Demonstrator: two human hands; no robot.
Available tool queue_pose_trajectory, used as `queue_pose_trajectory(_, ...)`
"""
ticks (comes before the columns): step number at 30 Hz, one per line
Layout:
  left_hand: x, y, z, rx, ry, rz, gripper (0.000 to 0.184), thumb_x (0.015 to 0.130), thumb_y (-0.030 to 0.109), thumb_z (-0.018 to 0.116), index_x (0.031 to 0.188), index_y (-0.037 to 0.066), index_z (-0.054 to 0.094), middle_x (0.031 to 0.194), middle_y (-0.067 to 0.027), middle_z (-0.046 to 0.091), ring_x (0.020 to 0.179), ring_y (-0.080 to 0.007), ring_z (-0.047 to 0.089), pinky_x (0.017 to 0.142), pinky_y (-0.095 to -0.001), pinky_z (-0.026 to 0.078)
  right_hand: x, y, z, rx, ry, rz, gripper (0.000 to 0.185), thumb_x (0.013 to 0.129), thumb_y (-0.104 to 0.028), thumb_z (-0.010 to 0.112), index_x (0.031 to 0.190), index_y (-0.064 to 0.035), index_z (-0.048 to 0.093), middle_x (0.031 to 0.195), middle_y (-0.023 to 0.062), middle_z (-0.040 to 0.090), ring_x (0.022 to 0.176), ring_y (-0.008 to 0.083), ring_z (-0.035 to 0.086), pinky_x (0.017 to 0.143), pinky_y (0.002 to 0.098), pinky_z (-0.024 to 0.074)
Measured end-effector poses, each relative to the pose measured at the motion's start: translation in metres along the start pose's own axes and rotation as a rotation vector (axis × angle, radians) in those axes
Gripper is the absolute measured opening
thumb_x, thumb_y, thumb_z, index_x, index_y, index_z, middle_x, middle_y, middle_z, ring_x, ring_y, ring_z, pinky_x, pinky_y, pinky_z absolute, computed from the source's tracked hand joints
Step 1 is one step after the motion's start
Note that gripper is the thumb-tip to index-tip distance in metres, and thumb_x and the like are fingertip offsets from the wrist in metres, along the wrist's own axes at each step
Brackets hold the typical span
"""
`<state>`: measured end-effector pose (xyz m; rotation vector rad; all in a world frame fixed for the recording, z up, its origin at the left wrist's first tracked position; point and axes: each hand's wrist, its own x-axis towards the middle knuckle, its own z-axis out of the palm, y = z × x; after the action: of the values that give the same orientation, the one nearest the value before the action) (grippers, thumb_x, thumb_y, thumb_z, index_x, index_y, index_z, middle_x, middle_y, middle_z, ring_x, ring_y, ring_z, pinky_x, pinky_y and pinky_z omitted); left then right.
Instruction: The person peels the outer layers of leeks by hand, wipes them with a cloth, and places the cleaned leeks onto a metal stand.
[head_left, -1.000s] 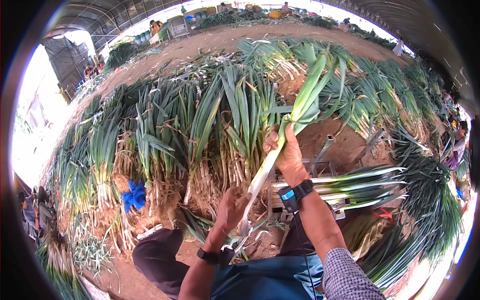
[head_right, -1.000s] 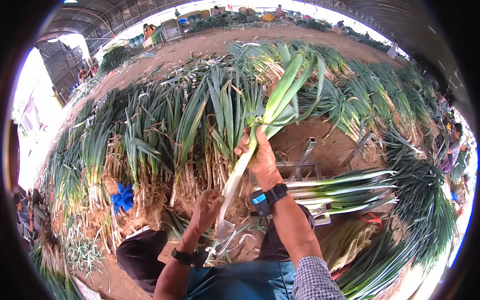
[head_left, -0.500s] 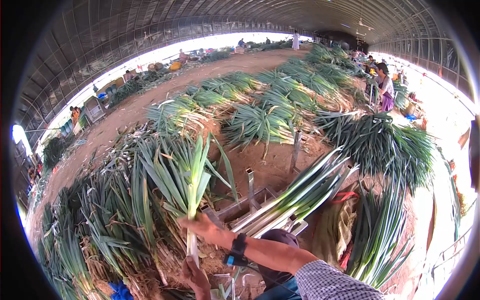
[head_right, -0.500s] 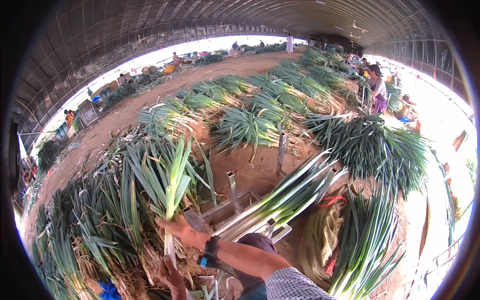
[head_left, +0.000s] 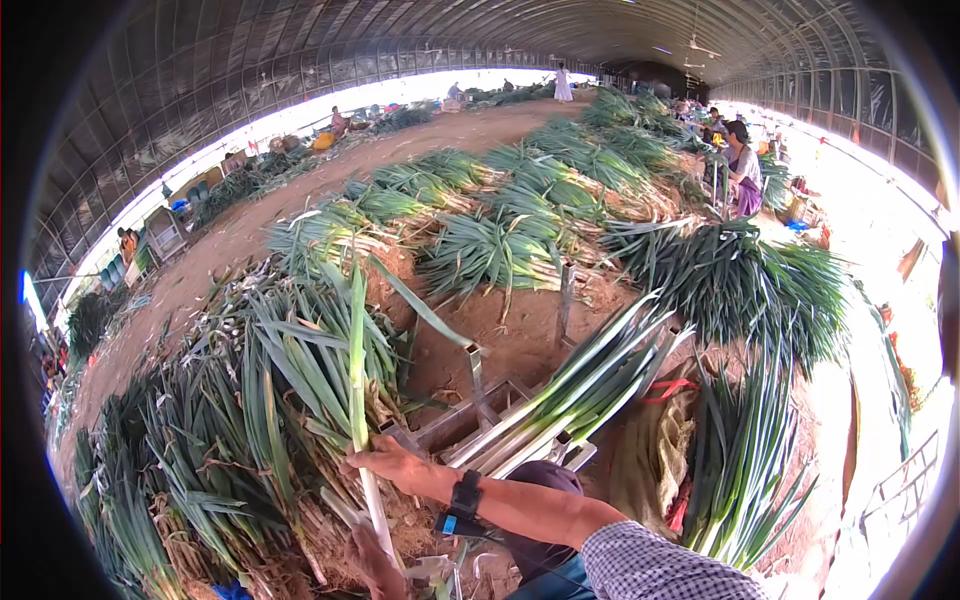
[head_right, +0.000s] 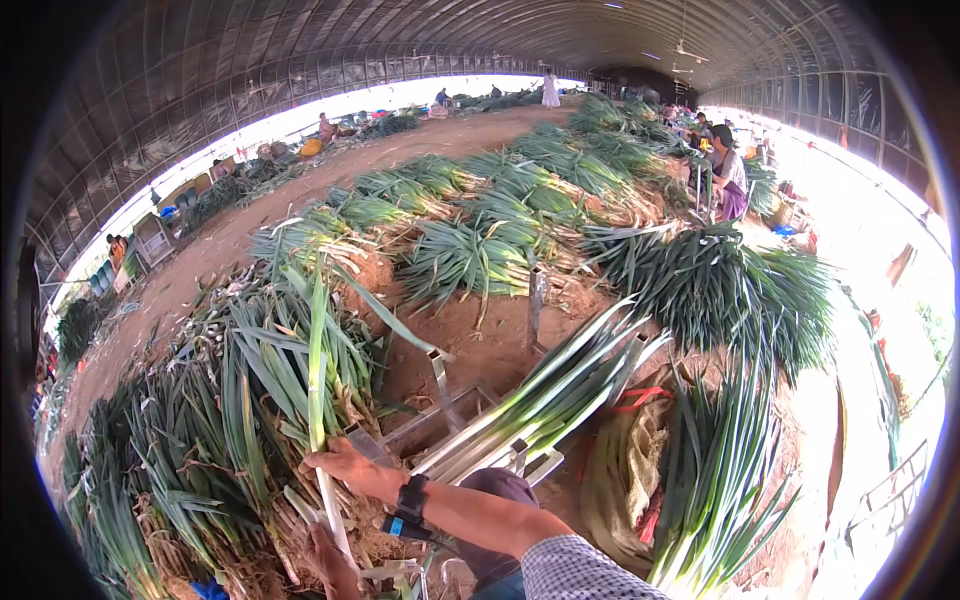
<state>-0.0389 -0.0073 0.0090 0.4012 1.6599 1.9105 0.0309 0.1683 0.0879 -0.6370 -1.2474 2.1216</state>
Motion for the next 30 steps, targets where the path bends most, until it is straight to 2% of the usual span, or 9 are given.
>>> queue_pose_trajectory(3,-0.012,0.013,0.012,-0.060,0.172,-0.005,0.039,0.103,0.031,0.049,0.113,-0.004,0.062,0.093,-0.0104,0.061,0.081,-0.0206,0.061,0.069,-0.0320,0.050,0.014,0.018,-0.005,0.146,-0.061,-0.017,0.034,0.091,-0.015,0.069,0.112,0.0044,0.050,0.091,0.0147,0.069,0.083,0.0219,0.066,0.076,0.0361,0.0548)
queue_pose_trajectory(6,0.042,-0.075,-0.046,0.275,-0.016,0.442,0.036,0.103,0.029,0.049,0.119,-0.002,0.058,0.092,-0.0102,0.058,0.081,-0.0214,0.060,0.071,-0.0326,0.053,0.011,0.001,-0.007,0.146,-0.014,0.004,0.030,0.090,-0.014,0.070,0.110,0.0017,0.053,0.085,0.0113,0.067,0.075,0.0187,0.064,0.066,0.0348,0.0550)
queue_pose_trajectory(10,0.010,-0.010,-0.011,-0.496,-0.073,-0.071,0.040,0.103,0.028,0.050,0.130,0.000,0.046,0.107,-0.0182,0.065,0.077,-0.0160,0.064,0.057,-0.0193,0.048,0.012,-0.021,-0.021,-0.121,0.215,-0.063,0.022,0.095,-0.020,0.066,0.104,-0.0006,0.058,0.080,0.0056,0.063,0.065,0.0134,0.059,0.059,0.0296,0.0530)
queue_pose_trajectory(12,-0.009,0.027,-0.002,-0.374,-0.052,-0.163,0.028,0.103,0.028,0.052,0.119,0.005,0.054,0.094,-0.0072,0.061,0.074,-0.0113,0.061,0.055,-0.0189,0.046,0.019,-0.004,-0.061,-0.343,0.060,-0.457,0.023,0.096,-0.021,0.065,0.104,0.0001,0.062,0.083,0.0063,0.063,0.067,0.0139,0.060,0.062,0.0306,0.0544)
queue_pose_trajectory(14,-0.011,0.038,-0.010,-0.575,-0.160,-0.229,0.021,0.104,0.024,0.052,0.108,0.004,0.057,0.079,-0.0007,0.055,0.065,-0.0070,0.053,0.050,-0.0175,0.040,0.033,0.001,-0.079,-0.155,0.006,-0.459,0.024,0.097,-0.023,0.063,0.103,0.0007,0.066,0.085,0.0069,0.063,0.069,0.0144,0.061,0.065,0.0316,0.0559)
queue_pose_trajectory(17,-0.019,0.064,-0.005,-0.504,0.004,-0.216,0.026,0.104,0.026,0.054,0.095,0.002,0.059,0.068,0.0021,0.048,0.056,-0.0073,0.043,0.049,-0.0175,0.036,0.053,-0.027,-0.065,0.331,0.235,-0.010,0.012,0.097,-0.018,0.065,0.095,-0.0060,0.064,0.067,-0.0007,0.054,0.053,0.0140,0.050,0.057,0.0389,0.0541)
queue_pose_trajectory(22,-0.037,0.046,-0.061,-0.317,-0.198,-0.064,0.030,0.105,0.030,0.050,0.096,0.003,0.059,0.059,0.0026,0.041,0.051,-0.0077,0.037,0.050,-0.0234,0.034,0.063,-0.034,-0.070,0.337,0.196,-0.030,0.017,0.097,-0.022,0.064,0.088,-0.0105,0.056,0.066,-0.0011,0.050,0.051,0.0127,0.047,0.061,0.0399,0.0521)
queue_pose_trajectory(28,-0.077,0.050,-0.098,-0.136,0.044,-0.201,0.030,0.105,0.027,0.050,0.097,0.000,0.061,0.059,0.0041,0.039,0.051,-0.0062,0.039,0.054,-0.0251,0.041,0.067,-0.042,-0.077,0.343,0.244,-0.062,0.018,0.097,-0.022,0.065,0.085,-0.0100,0.058,0.066,-0.0011,0.049,0.053,0.0126,0.048,0.059,0.0392,0.0523)
queue_pose_trajectory(30,-0.083,0.032,-0.147,0.025,-0.035,-0.156,0.028,0.101,0.027,0.057,0.099,-0.001,0.062,0.072,-0.0019,0.054,0.060,-0.0105,0.050,0.062,-0.0271,0.045,0.074,-0.049,-0.091,0.371,0.248,-0.156,0.024,0.097,-0.022,0.064,0.078,-0.0089,0.057,0.068,0.0006,0.050,0.054,0.0139,0.049,0.058,0.0398,0.0516)
